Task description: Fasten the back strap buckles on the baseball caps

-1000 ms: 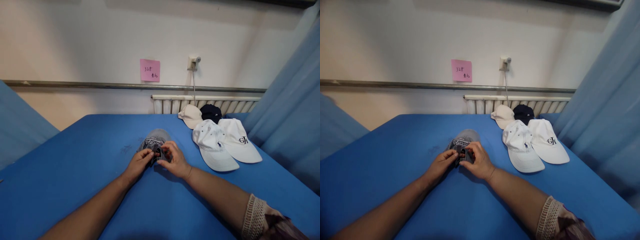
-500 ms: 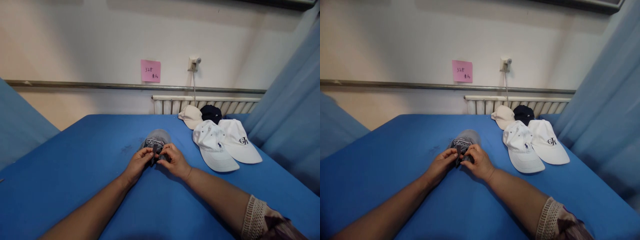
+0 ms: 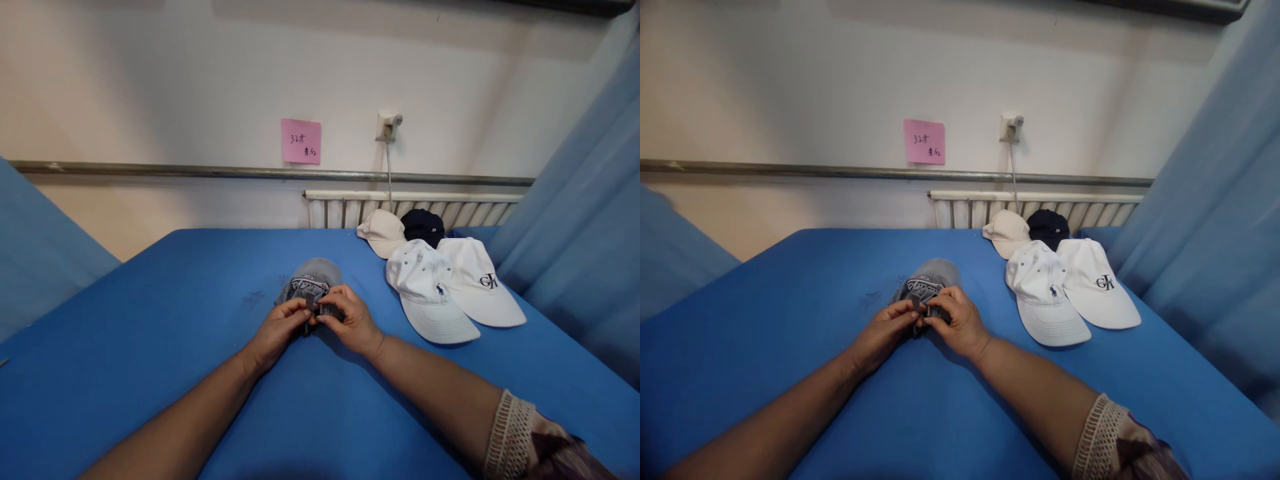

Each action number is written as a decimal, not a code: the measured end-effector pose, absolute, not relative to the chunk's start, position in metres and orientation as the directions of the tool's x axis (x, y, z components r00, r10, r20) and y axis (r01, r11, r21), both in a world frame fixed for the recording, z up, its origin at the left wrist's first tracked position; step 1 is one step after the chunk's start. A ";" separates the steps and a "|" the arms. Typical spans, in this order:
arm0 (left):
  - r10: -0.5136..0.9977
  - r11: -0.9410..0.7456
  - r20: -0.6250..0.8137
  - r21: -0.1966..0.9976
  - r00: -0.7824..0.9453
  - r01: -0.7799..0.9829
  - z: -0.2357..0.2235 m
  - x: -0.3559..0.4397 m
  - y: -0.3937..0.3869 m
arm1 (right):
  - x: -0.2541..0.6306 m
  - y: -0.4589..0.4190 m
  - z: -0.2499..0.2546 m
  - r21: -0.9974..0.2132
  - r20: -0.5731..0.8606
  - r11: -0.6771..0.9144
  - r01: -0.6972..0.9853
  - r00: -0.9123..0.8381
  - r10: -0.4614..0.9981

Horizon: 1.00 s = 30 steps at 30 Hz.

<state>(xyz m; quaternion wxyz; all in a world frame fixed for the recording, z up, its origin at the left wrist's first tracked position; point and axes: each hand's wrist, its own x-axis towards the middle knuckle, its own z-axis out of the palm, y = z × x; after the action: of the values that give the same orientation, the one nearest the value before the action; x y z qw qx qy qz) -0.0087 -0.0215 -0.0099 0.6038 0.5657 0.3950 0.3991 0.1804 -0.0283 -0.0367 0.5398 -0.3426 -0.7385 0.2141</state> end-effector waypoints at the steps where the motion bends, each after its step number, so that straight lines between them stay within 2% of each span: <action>1: 0.923 0.029 -0.023 1.000 0.385 -0.010 -0.010 -0.009 -0.022 | 0.180 -0.028 -0.036 -0.683 0.653 0.680 0.266 -0.195 0.732; 7: 0.888 -0.017 -0.012 0.998 0.460 0.058 -0.007 -0.010 -0.024 | 0.181 -0.028 -0.035 -0.650 0.684 0.723 0.234 -0.234 0.691; 14: 0.865 0.001 -0.008 1.000 0.501 0.016 -0.004 -0.009 -0.026 | 0.180 -0.028 -0.036 -0.623 0.715 0.747 0.233 -0.219 0.664; 23: 0.910 0.113 -0.068 0.990 0.410 -0.085 -0.011 -0.010 -0.024 | 0.180 -0.030 -0.031 -0.609 0.731 0.761 0.224 -0.213 0.648; 30: 0.918 0.122 -0.097 0.992 0.384 -0.040 -0.011 -0.010 -0.024 | 0.181 -0.030 -0.034 -0.583 0.722 0.772 0.254 -0.274 0.635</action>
<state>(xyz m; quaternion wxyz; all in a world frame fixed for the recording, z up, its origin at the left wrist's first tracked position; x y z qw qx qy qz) -0.0102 -0.0241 -0.0111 0.6305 0.5426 0.4045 0.3802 0.1807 -0.0300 -0.0335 0.5305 -0.2858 -0.7775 0.1799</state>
